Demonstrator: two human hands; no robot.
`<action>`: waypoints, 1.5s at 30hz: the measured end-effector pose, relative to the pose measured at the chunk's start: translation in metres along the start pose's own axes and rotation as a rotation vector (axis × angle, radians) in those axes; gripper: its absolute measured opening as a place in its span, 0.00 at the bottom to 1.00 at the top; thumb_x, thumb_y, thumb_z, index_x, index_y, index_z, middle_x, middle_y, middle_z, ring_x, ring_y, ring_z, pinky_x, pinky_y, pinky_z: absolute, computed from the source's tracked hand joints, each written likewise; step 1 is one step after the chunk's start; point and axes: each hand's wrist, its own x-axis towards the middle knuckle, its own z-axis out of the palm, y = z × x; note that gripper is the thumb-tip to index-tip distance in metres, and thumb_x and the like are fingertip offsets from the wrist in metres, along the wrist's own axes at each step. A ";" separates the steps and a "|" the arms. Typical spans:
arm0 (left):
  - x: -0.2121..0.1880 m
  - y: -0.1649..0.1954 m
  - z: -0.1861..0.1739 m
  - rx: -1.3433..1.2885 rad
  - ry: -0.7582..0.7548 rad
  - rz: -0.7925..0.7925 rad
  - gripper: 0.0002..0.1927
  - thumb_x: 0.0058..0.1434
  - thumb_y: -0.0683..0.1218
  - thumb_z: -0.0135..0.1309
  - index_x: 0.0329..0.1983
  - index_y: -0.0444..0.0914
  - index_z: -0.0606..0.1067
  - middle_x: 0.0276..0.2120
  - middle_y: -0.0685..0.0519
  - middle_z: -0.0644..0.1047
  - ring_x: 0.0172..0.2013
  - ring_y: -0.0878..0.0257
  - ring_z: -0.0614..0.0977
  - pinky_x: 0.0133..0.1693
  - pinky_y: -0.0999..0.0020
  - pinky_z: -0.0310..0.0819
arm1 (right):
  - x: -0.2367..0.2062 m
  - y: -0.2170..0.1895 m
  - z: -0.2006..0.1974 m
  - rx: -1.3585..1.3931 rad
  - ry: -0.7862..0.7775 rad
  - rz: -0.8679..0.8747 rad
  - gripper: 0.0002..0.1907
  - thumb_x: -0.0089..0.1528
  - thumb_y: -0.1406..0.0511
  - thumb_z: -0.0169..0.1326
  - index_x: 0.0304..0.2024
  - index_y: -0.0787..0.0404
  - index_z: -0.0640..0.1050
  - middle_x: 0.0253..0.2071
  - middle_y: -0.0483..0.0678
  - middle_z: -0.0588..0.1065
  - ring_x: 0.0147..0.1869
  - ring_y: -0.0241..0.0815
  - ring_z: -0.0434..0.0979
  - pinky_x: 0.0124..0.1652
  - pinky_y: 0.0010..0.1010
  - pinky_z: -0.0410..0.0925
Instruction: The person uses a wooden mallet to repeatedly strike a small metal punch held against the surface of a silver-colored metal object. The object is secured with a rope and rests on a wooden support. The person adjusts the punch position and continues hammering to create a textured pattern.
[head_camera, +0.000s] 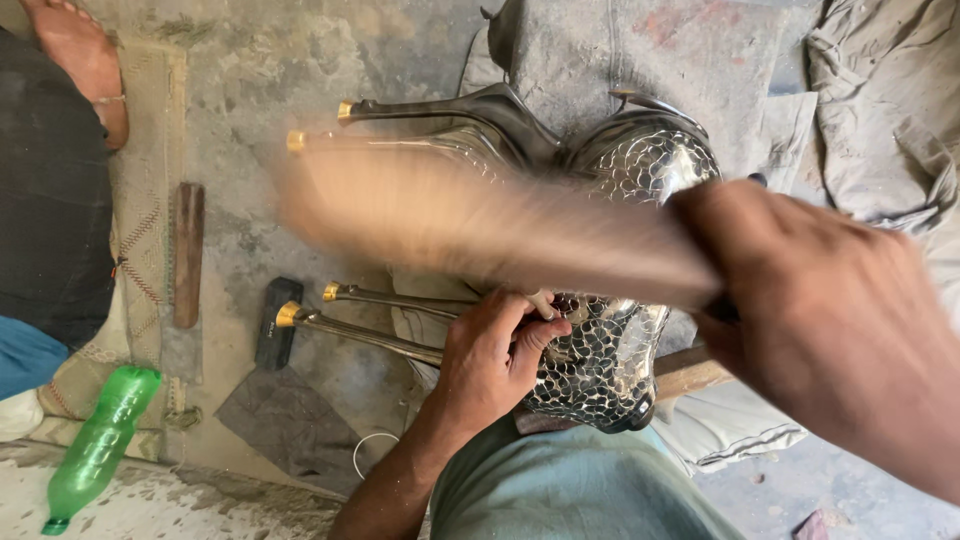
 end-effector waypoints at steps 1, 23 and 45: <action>0.000 -0.001 0.000 0.013 -0.003 0.005 0.10 0.67 0.45 0.61 0.43 0.35 0.74 0.34 0.51 0.80 0.34 0.60 0.83 0.35 0.65 0.78 | -0.001 0.002 0.002 -0.264 -0.099 -0.049 0.21 0.61 0.63 0.58 0.57 0.51 0.73 0.39 0.44 0.78 0.38 0.39 0.83 0.38 0.33 0.76; -0.006 -0.013 -0.002 0.047 -0.039 0.056 0.07 0.70 0.45 0.58 0.46 0.38 0.76 0.37 0.53 0.82 0.37 0.58 0.85 0.40 0.63 0.79 | -0.012 -0.017 -0.003 -0.117 0.023 -0.046 0.21 0.56 0.65 0.59 0.52 0.57 0.77 0.36 0.47 0.79 0.38 0.46 0.83 0.39 0.37 0.75; -0.010 -0.016 -0.016 -0.232 0.166 -0.063 0.09 0.70 0.40 0.60 0.47 0.35 0.70 0.42 0.52 0.80 0.39 0.68 0.84 0.37 0.76 0.79 | -0.064 0.033 0.067 0.328 0.274 0.270 0.23 0.56 0.71 0.66 0.50 0.74 0.74 0.37 0.60 0.77 0.36 0.49 0.79 0.36 0.38 0.72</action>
